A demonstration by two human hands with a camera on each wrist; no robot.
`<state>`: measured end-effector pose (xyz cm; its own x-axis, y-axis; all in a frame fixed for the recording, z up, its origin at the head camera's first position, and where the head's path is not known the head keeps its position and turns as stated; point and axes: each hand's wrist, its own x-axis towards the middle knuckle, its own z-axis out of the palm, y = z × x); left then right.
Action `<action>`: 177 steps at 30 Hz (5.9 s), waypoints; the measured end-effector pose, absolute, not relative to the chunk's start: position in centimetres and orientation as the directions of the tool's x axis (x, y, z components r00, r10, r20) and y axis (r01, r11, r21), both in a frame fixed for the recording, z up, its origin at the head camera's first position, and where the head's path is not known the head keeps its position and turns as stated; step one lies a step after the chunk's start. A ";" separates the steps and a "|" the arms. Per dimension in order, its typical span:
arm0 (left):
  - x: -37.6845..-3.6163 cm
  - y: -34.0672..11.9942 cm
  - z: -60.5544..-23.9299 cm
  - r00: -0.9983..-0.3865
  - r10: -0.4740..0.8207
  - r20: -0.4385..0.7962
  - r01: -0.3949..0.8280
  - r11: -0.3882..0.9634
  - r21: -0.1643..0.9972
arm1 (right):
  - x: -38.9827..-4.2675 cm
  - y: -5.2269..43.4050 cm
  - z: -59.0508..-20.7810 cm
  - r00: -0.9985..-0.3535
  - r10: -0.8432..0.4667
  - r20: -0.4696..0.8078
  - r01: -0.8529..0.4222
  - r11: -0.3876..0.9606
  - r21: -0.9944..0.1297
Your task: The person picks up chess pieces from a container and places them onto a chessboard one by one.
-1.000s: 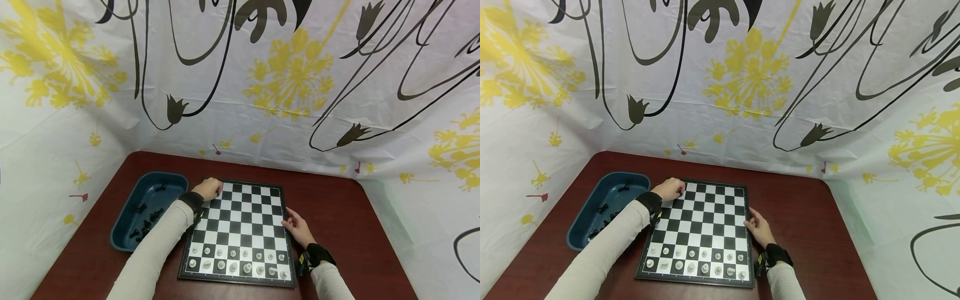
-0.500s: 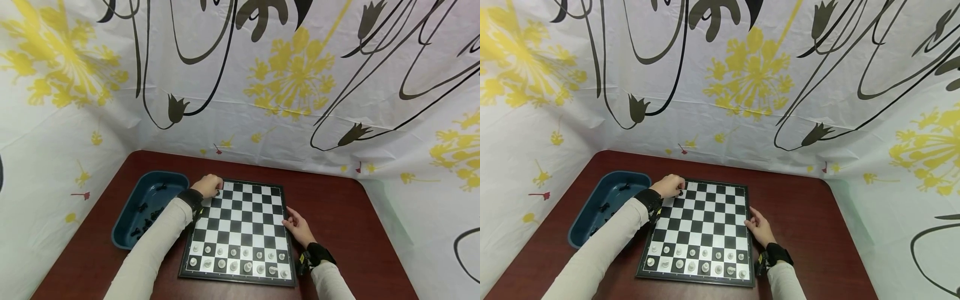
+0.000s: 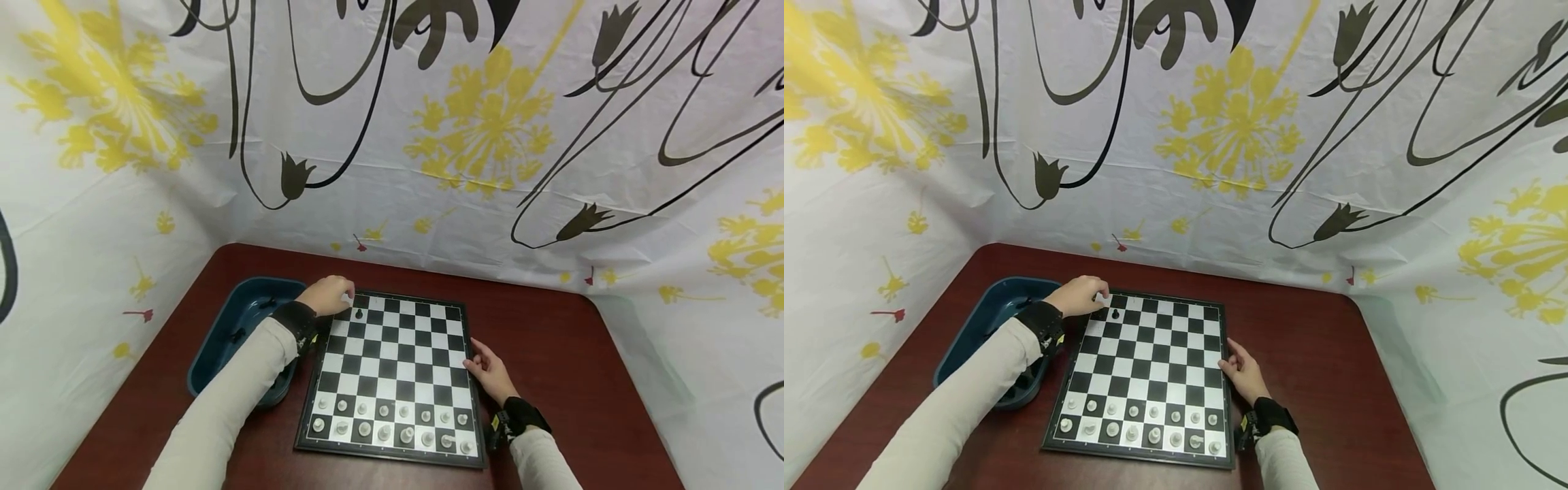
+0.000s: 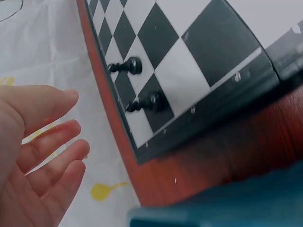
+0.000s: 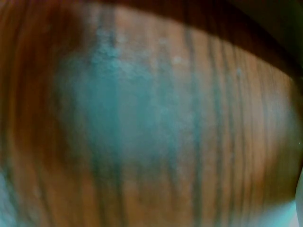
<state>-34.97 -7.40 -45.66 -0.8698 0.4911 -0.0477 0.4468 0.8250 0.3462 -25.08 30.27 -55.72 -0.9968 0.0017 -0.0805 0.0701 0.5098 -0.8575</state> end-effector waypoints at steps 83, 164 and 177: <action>-29.3 -22.5 -49.2 -0.878 0.432 -0.207 0.318 0.848 0.424 | -25.1 30.2 -56.0 -0.997 0.004 -0.074 0.065 0.531 -0.845; -32.3 -21.1 -42.6 -0.896 0.439 -0.064 0.395 0.855 0.336 | -24.9 30.5 -56.6 -1.000 -0.017 -0.004 -0.005 0.537 -0.843; -34.8 -17.6 -41.5 -0.878 0.478 -0.002 0.451 0.830 0.329 | -24.0 29.0 -53.6 -0.999 -0.003 -0.043 0.035 0.521 -0.853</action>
